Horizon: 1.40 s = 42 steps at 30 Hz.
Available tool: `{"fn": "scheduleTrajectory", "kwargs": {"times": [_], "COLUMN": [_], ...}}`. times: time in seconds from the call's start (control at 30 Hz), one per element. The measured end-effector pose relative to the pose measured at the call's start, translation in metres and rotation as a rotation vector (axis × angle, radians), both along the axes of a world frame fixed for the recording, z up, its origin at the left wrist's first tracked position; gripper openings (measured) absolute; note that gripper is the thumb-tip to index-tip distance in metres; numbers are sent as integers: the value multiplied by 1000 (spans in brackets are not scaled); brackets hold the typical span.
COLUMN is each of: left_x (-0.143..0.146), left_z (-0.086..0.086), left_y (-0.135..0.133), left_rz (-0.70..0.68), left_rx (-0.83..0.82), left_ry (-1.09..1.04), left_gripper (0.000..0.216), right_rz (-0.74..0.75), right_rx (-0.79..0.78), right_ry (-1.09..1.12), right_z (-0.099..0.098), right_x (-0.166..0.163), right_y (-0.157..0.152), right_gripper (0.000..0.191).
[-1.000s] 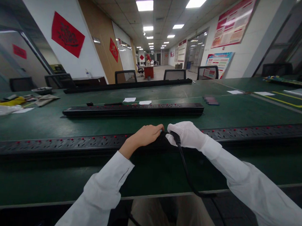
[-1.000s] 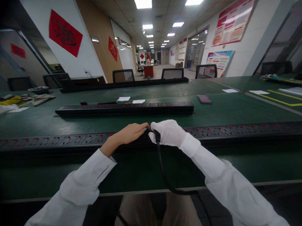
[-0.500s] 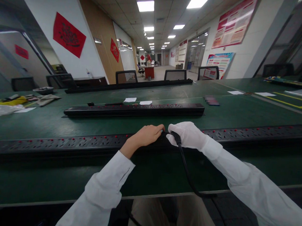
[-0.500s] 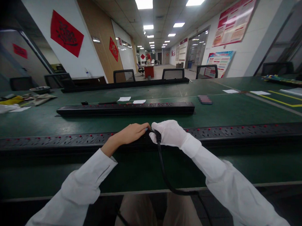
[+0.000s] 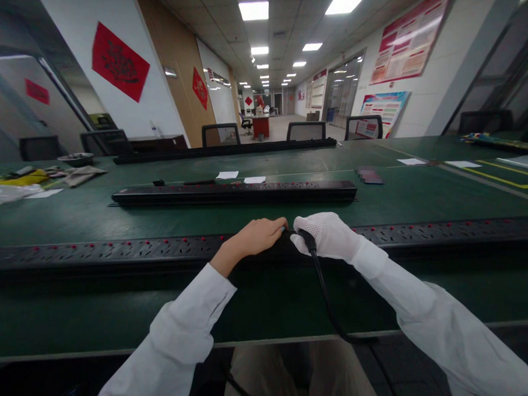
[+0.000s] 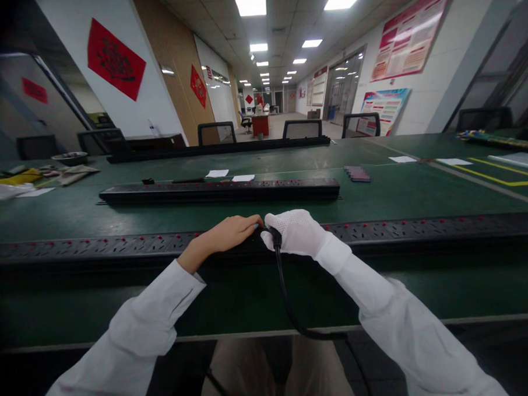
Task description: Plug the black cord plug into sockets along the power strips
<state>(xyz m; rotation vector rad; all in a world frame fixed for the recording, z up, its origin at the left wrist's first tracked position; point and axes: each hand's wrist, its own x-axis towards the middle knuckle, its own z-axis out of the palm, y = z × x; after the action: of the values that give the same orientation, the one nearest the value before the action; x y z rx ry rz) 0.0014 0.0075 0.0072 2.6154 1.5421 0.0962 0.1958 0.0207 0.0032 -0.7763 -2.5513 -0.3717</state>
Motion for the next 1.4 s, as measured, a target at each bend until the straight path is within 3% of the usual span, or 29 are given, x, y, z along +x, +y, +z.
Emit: {"fn": "scheduleTrajectory", "kwargs": {"times": [1.4], "left_x": [1], "left_z": [3], "left_y": [-2], "left_rz": [2], "left_rx": [-11], "left_ry": [2], "left_gripper": [31], "right_rz": [-26], "right_rx": [-10], "right_ry": [-28], "right_z": [1], "right_x": [0], "right_y": [-1], "right_gripper": [27]}}
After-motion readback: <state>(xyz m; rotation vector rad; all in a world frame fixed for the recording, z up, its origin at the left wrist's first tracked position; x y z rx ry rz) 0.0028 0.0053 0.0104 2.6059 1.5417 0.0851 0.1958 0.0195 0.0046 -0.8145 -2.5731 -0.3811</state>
